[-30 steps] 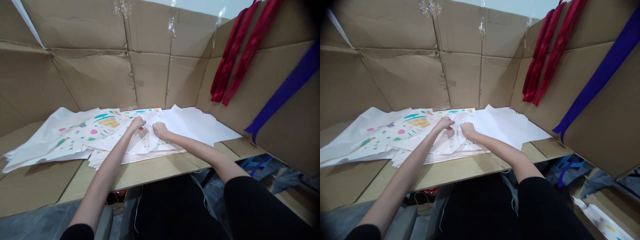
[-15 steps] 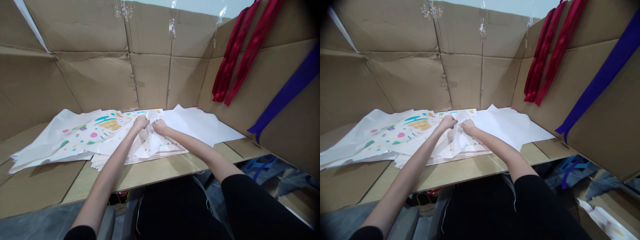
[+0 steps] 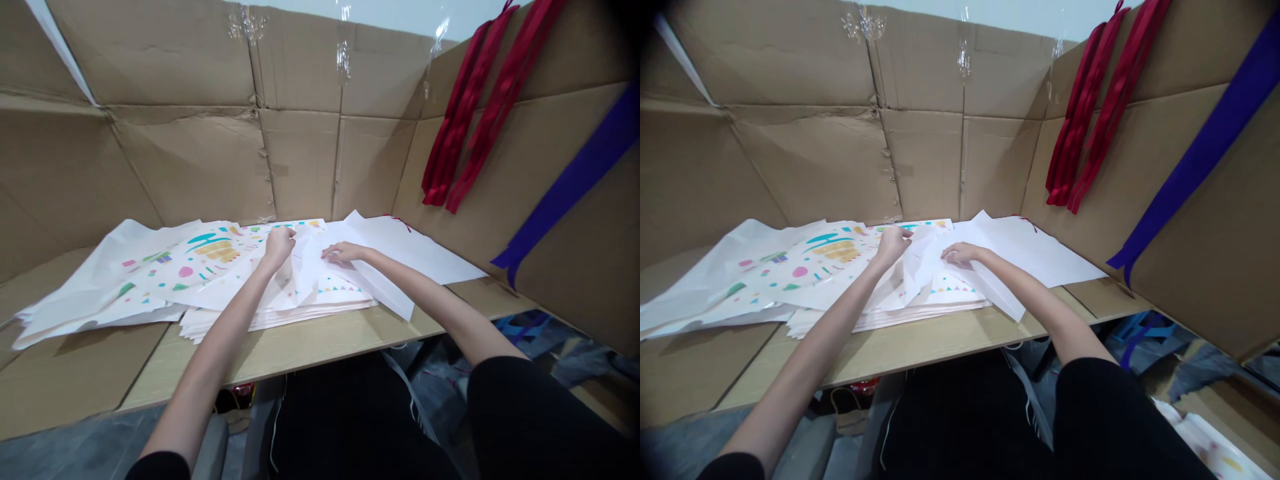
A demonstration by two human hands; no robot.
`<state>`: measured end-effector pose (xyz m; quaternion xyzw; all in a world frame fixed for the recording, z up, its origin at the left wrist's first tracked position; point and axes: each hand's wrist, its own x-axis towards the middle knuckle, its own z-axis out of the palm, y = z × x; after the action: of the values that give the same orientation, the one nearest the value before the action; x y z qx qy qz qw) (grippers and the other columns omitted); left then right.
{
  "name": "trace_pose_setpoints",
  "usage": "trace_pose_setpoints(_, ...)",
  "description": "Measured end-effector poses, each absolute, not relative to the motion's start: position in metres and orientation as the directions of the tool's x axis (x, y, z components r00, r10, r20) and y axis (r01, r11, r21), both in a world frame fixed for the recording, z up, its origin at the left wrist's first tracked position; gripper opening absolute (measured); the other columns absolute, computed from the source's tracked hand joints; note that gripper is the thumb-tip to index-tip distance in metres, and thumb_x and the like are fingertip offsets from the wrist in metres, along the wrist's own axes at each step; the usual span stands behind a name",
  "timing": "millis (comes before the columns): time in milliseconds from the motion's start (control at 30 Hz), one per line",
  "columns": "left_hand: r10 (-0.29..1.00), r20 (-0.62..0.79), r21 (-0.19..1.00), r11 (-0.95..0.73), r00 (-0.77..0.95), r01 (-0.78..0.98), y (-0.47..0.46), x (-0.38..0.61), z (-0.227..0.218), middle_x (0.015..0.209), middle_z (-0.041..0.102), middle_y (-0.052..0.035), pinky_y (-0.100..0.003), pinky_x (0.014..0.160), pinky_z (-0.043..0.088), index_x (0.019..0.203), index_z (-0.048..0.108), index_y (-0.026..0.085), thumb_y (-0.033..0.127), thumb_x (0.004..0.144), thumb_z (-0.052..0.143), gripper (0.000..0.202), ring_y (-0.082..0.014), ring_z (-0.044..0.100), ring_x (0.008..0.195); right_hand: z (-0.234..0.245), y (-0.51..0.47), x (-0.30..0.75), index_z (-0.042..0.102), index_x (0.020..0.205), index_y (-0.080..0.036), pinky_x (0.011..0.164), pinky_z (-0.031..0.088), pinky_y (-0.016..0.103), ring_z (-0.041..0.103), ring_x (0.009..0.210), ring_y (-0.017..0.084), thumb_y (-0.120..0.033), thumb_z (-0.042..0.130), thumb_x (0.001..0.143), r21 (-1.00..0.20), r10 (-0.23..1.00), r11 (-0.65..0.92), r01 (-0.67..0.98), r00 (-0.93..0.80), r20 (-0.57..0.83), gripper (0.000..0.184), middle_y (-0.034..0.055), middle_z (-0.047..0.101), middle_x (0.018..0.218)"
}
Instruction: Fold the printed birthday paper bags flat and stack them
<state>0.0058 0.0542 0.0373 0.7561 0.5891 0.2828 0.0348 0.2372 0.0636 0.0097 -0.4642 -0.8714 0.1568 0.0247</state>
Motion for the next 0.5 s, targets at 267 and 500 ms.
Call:
trace_pose_setpoints(267,0.945,0.253,0.551,-0.315,0.206,0.772,0.056,0.019,0.024,0.1,0.071,-0.0047,-0.019,0.084,0.046,0.1,0.071,0.014,0.01,0.075,0.057,0.03,-0.0156,0.065,0.094,-0.026,0.027,0.246,0.02,0.147,-0.029,0.112,0.0,0.053,0.003,0.142,0.023,-0.043,0.017,0.097,-0.252,0.805,0.538,0.804,-0.579,-0.127,0.053,-0.0019,0.014,0.154)
trace_pose_setpoints(500,0.933,0.252,0.498,-0.354,0.258,0.792,0.054,0.031,0.016,0.101,0.071,-0.004,-0.021,0.087,0.046,0.1,0.072,0.016,0.01,0.075,0.055,0.031,-0.0166,0.065,0.096,-0.029,0.034,0.194,0.021,0.147,-0.024,0.109,0.012,0.058,0.013,0.14,0.031,-0.041,0.014,0.096,-0.187,0.939,0.298,0.936,-0.323,-0.121,0.055,0.0047,0.014,0.154)
